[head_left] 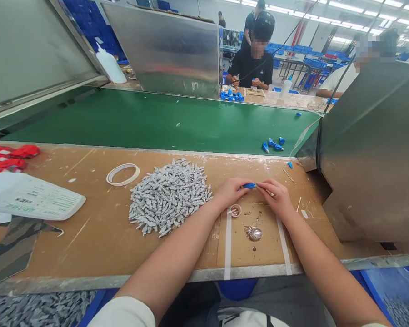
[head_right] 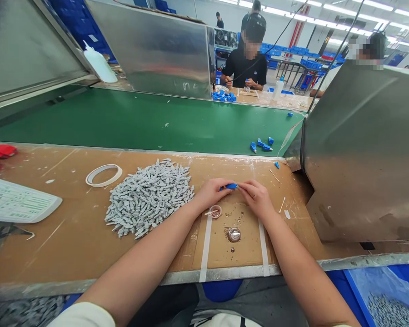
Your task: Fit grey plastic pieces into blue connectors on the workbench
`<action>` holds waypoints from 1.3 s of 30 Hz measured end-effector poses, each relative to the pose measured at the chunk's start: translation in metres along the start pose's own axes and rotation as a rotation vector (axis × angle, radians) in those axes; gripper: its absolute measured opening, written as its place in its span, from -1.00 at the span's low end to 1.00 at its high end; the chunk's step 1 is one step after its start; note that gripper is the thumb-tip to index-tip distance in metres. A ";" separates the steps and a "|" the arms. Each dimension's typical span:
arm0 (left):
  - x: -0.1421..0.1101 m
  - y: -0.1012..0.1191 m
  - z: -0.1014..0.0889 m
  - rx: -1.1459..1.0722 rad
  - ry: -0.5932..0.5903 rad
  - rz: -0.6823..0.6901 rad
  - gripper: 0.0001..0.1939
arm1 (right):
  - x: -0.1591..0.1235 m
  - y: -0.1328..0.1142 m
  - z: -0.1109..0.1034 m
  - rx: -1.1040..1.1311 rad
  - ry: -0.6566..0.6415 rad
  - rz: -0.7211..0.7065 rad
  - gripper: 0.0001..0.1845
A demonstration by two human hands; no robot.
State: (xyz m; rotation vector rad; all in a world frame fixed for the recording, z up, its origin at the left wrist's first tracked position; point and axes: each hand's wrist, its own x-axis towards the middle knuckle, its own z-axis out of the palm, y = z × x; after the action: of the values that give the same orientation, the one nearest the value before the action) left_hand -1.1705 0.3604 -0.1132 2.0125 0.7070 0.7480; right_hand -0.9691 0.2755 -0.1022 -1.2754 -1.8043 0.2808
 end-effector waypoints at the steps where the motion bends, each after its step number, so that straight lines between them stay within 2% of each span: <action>1: 0.000 -0.001 -0.001 0.031 -0.007 0.018 -0.74 | -0.001 0.001 0.002 0.001 -0.005 -0.008 -0.70; 6: 0.000 -0.008 -0.008 0.168 -0.042 0.053 -0.78 | -0.005 0.009 0.015 0.010 -0.013 0.011 -0.67; 11: 0.000 -0.007 -0.009 0.140 -0.035 0.026 -0.80 | -0.002 0.011 0.019 0.047 -0.011 0.131 -0.62; 15: 0.000 -0.006 -0.007 0.154 -0.037 0.039 -0.80 | 0.000 0.008 0.019 -0.109 -0.051 0.183 -0.49; 18: 0.000 -0.008 -0.007 0.169 -0.020 0.079 -0.82 | -0.002 0.006 0.021 -0.227 -0.144 0.181 -0.47; 20: -0.001 -0.010 -0.006 0.188 -0.022 0.082 -0.82 | -0.004 0.007 0.023 -0.270 -0.155 0.209 -0.46; 24: 0.000 -0.009 -0.003 0.227 -0.040 0.068 -0.83 | -0.006 0.010 0.031 -0.286 -0.157 0.274 -0.47; 28: -0.002 0.000 -0.003 0.177 -0.009 0.055 -0.83 | 0.001 0.013 0.030 -0.255 -0.189 0.277 -0.42; 31: -0.005 0.007 -0.007 0.115 0.114 -0.039 -0.64 | 0.020 0.025 0.021 -0.254 -0.207 0.278 -0.32; 33: -0.008 0.009 -0.011 0.064 0.272 -0.094 -0.44 | 0.039 0.034 0.013 -0.291 -0.233 0.295 -0.28; 34: -0.009 0.009 -0.013 0.020 0.360 -0.088 -0.42 | 0.049 0.037 0.010 -0.323 -0.241 0.307 -0.29; 37: -0.010 0.010 -0.023 -0.239 0.592 0.021 -0.59 | 0.078 0.029 0.011 -0.471 -0.202 0.335 -0.38; 39: -0.011 0.015 -0.034 -0.437 0.701 0.105 -0.74 | 0.092 0.010 0.024 -0.535 -0.228 0.242 -0.54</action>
State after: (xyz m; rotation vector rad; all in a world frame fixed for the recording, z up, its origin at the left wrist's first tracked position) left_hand -1.1990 0.3633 -0.0879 1.3811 0.7400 1.5573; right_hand -0.9879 0.3646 -0.0743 -1.9075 -1.9937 0.0738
